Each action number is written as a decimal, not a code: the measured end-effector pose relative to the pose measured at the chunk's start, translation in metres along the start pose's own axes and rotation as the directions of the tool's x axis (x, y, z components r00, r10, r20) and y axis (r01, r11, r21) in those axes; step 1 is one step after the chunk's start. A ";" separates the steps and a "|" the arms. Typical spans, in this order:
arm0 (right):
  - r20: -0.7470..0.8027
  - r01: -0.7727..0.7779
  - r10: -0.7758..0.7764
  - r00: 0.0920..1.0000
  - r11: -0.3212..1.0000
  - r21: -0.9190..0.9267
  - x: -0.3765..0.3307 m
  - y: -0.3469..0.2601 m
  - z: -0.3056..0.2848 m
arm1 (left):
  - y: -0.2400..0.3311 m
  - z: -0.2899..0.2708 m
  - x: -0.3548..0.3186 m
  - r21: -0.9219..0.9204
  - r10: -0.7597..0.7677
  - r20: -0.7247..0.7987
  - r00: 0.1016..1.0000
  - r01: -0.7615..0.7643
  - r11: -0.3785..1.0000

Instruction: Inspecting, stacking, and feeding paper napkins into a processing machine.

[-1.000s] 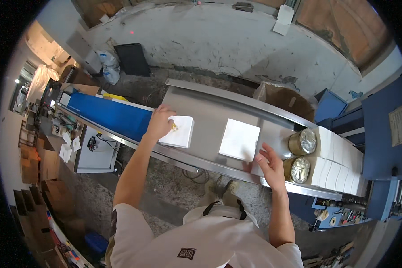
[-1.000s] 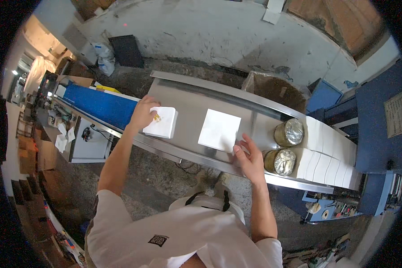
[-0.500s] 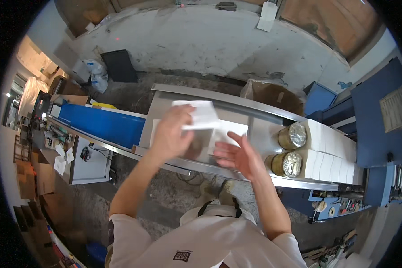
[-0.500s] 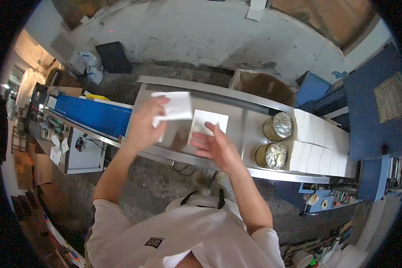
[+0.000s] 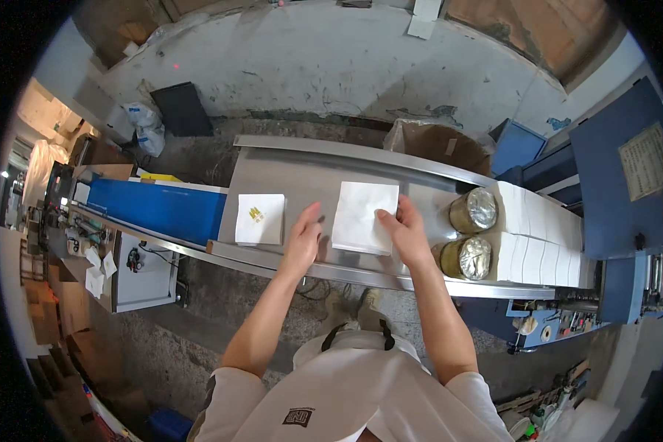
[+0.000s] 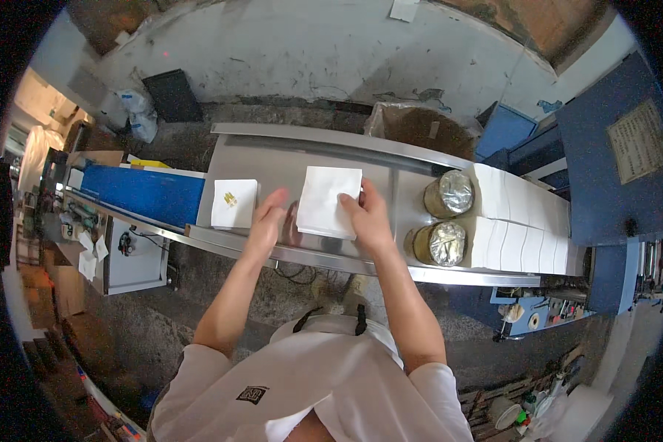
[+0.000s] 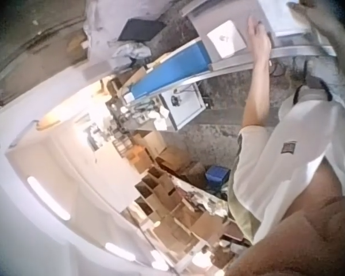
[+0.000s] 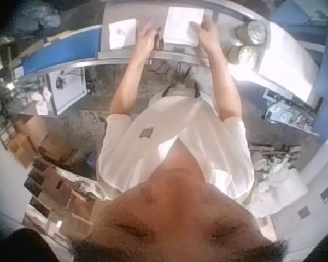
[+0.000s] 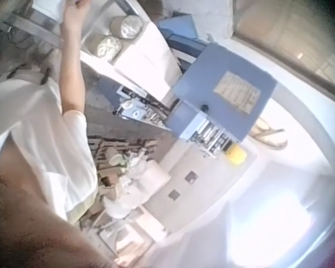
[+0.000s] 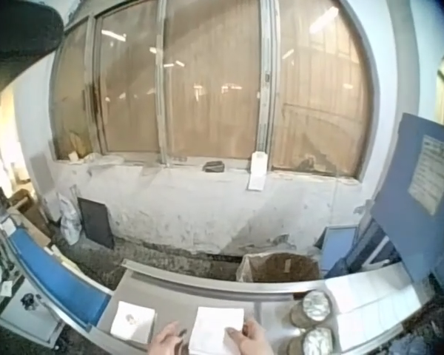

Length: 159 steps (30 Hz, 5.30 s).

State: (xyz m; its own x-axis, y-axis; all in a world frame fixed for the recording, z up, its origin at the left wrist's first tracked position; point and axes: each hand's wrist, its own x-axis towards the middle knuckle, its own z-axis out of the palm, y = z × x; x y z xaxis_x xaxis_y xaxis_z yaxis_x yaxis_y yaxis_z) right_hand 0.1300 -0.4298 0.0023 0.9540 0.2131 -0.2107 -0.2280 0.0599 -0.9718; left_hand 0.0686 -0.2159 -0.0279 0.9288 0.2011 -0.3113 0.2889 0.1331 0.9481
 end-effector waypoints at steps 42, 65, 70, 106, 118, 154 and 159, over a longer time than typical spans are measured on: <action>-0.007 -0.174 0.175 0.985 0.974 -0.145 0.004 0.016 -0.011 | -0.011 0.026 0.052 0.144 -0.112 0.184 0.977 0.086 0.986; -0.124 -0.130 0.170 0.978 0.950 0.282 -0.039 0.033 -0.036 | 0.009 0.044 0.012 -0.194 -0.152 0.373 0.915 0.237 0.952; -0.098 -0.196 0.239 0.966 0.925 0.325 -0.080 -0.008 -0.036 | -0.003 0.027 0.001 -0.429 0.027 0.594 0.804 0.288 0.856; -0.221 0.015 0.176 0.959 0.749 0.663 -0.383 0.058 -0.095 | 0.002 0.089 -0.287 0.153 -0.218 0.747 0.628 0.157 0.976; -0.011 0.391 -0.403 0.915 0.893 -0.223 -0.408 -0.012 0.088 | -0.003 -0.090 -0.321 -0.093 0.169 0.582 0.795 -0.142 0.986; 0.536 -0.405 0.373 0.758 0.912 -0.061 -0.151 0.157 0.657 | -0.048 -0.631 -0.268 -0.243 -0.160 -0.251 0.955 0.098 0.965; 0.551 -0.363 0.348 0.758 0.928 -0.087 -0.119 0.147 0.737 | -0.030 -0.697 -0.243 -0.264 -0.090 -0.292 0.952 0.010 0.964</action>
State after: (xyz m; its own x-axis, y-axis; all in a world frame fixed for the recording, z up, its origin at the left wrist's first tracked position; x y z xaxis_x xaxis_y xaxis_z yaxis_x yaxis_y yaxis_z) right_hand -0.1603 0.2723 -0.0381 0.5367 0.7200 -0.4400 -0.5411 -0.1065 -0.8342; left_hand -0.3273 0.4081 -0.0270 0.7909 0.4627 -0.4004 0.2265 0.3865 0.8940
